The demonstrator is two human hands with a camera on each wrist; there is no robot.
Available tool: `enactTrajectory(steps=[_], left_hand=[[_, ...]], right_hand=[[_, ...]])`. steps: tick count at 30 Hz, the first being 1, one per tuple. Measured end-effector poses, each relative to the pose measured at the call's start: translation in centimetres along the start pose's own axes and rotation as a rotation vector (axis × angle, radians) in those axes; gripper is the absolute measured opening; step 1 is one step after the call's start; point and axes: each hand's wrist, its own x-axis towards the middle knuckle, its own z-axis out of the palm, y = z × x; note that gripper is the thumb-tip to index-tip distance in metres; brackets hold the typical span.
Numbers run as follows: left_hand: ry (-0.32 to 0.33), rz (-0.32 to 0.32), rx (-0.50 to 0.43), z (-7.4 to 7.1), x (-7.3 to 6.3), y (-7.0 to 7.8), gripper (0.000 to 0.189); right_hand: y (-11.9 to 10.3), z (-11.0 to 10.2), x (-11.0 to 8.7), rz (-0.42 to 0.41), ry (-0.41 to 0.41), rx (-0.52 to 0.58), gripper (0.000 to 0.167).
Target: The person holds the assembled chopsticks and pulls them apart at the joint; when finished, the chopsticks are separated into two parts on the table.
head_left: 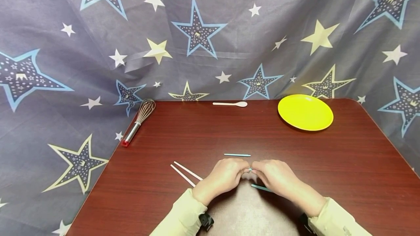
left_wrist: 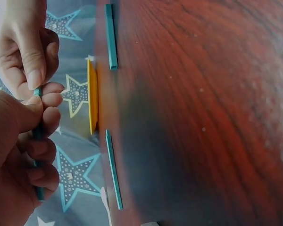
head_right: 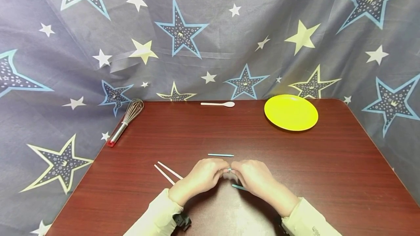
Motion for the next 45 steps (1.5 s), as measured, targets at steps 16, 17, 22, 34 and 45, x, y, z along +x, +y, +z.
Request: enactTrajectory(steps=[16,17,22,34,45], left_hand=[[0.037,0.003,-0.075,0.32,-0.13,-0.24,0.017],[0.038,0.004,-0.077,0.35,-0.16,-0.25,0.017],[0.047,0.010,-0.089,0.61,-0.42,-0.26,0.015],[0.038,0.020,-0.099,0.77,-0.57,-0.31,0.014],[0.032,0.014,-0.086,0.69,-0.55,-0.12,0.013]], right_hand=[[0.09,-0.07,-0.21,-0.008,0.020,0.004,0.036],[0.07,-0.08,-0.25,-0.011,0.016,0.005,0.036],[0.07,-0.11,-0.33,-0.020,-0.019,0.013,0.036],[0.26,-0.20,-0.39,-0.060,-0.019,0.036,0.034],[0.25,-0.27,-0.41,-0.033,-0.053,0.022,0.032]])
